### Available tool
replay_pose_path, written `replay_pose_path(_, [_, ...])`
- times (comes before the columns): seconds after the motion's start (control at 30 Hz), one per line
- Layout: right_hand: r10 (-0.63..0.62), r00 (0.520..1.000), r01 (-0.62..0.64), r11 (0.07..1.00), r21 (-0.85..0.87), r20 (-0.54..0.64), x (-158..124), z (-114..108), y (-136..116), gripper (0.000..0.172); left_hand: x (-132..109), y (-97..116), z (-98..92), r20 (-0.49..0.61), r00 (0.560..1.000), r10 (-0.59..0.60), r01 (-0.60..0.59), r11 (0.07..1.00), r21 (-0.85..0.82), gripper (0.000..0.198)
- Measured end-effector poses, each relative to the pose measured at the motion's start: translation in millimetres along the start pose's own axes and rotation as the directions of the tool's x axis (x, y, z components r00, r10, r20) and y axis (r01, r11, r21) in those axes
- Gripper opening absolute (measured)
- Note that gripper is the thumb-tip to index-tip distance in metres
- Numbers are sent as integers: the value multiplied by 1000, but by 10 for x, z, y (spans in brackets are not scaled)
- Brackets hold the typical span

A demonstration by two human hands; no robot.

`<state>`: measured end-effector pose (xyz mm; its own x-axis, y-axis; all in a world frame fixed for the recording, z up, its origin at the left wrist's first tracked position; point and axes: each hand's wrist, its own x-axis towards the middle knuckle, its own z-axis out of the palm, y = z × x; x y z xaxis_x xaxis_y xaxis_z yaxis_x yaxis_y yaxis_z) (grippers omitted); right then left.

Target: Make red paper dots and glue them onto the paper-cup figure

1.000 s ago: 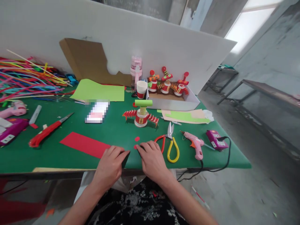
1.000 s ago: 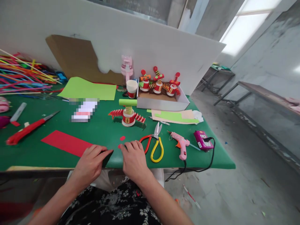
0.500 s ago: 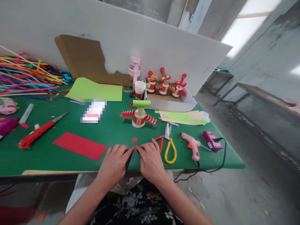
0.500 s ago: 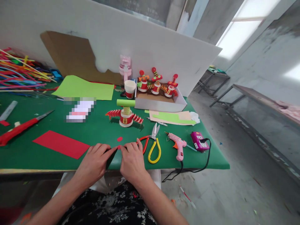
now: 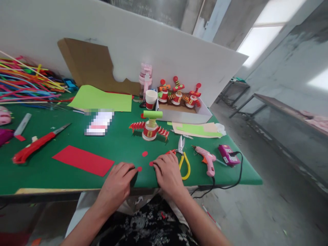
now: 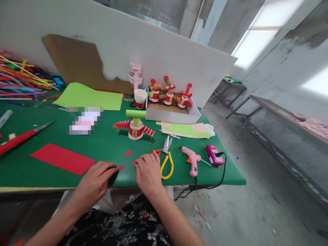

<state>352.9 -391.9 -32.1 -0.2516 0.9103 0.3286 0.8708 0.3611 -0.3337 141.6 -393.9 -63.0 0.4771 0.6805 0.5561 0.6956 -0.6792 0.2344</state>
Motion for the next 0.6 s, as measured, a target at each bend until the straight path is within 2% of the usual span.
replay_pose_path(0.1, [40, 997, -38, 999, -17, 67, 142, -84, 82, 12, -27, -41, -47, -51, 996, -77, 72, 993, -94, 37])
replay_pose_path(0.23, [-2, 969, 0, 1000, 12, 246, 305, -146, 108, 5, -30, -64, -62, -84, 984, -155, 145, 982, -120, 36])
replay_pose_path(0.47, [-72, 913, 60, 997, 41, 402, 442, -146, 66, 10, -12, -42, -34, -36, 990, -137, 134, 987, -84, 33])
replay_pose_path(0.6, [-70, 896, 47, 997, 62, 439, 472, -149, 48, 14, -4, -17, -60, -67, 989, -129, 123, 989, -83, 32])
